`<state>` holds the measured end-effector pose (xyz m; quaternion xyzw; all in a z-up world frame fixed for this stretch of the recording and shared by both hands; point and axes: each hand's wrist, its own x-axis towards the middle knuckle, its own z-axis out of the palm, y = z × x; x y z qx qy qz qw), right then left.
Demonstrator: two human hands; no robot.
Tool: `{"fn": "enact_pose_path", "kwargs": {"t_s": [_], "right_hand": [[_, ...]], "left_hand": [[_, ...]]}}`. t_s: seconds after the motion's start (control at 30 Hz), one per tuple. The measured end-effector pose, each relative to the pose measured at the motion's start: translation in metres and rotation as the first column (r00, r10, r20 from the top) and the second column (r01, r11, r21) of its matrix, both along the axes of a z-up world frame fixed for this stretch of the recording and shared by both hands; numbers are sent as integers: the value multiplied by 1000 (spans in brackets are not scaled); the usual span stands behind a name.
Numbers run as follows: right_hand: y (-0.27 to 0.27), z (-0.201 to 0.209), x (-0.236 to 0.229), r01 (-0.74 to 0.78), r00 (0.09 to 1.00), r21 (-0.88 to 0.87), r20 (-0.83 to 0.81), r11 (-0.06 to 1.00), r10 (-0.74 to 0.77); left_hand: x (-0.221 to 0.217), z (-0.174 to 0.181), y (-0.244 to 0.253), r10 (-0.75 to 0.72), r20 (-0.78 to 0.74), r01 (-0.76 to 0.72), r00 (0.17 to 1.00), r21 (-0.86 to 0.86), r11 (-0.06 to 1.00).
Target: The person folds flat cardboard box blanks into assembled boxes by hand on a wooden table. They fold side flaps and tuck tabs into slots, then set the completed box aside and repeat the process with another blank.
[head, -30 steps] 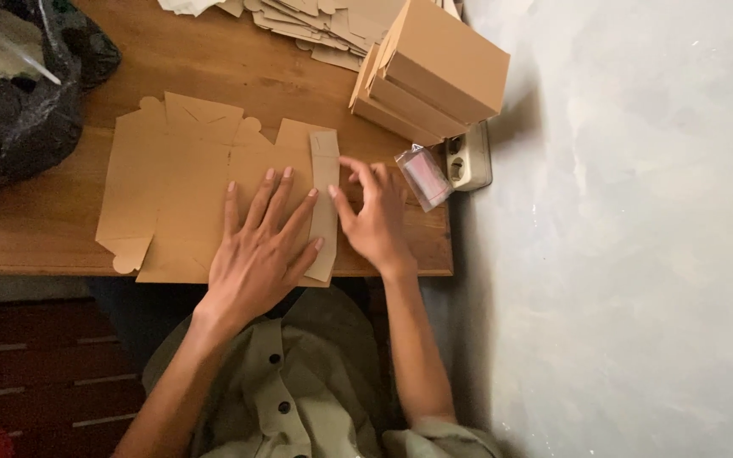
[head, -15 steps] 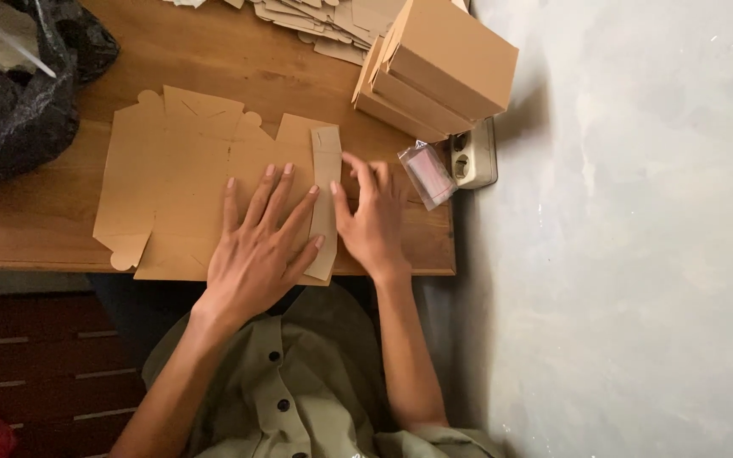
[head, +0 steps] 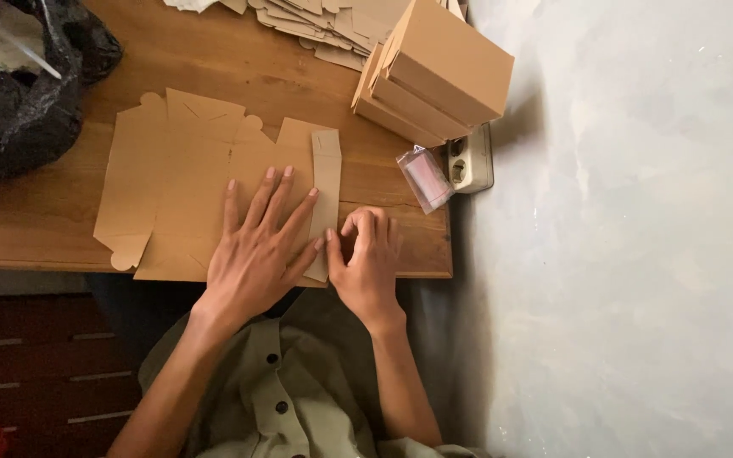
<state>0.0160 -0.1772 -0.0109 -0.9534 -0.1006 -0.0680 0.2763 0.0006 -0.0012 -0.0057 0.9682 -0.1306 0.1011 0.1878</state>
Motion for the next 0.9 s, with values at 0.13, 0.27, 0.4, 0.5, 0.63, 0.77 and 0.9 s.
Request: {"fn": "enact_pose_path", "kwargs": {"t_s": [0.13,0.27,0.4,0.5,0.63,0.77,0.9], "right_hand": [[8,-2,19,-1,1000,-24,25,1000,2],[14,-1,42,-3,999,-70,42,998,6],[18,-5,68,-1,995,-137,94,991,14],[18,-12,93,-4,993,-136,116,991,20],[22,0,92,-4,995,-129,94,992,16],[16,2,76,-28,995,-143,87,989,41],[10,13,41,-55,998,-158,-32,986,51]], "left_hand": [[0,2,1,-9,-16,9,1000,-29,1000],[1,1,1,-5,-15,5,1000,-15,1000],[0,2,1,0,-22,0,1000,-23,1000],[1,3,2,0,-13,0,1000,16,1000],[1,0,2,-13,-26,13,1000,9,1000],[1,0,2,-11,-20,11,1000,0,1000],[0,0,2,-17,-20,17,1000,-14,1000]]}}
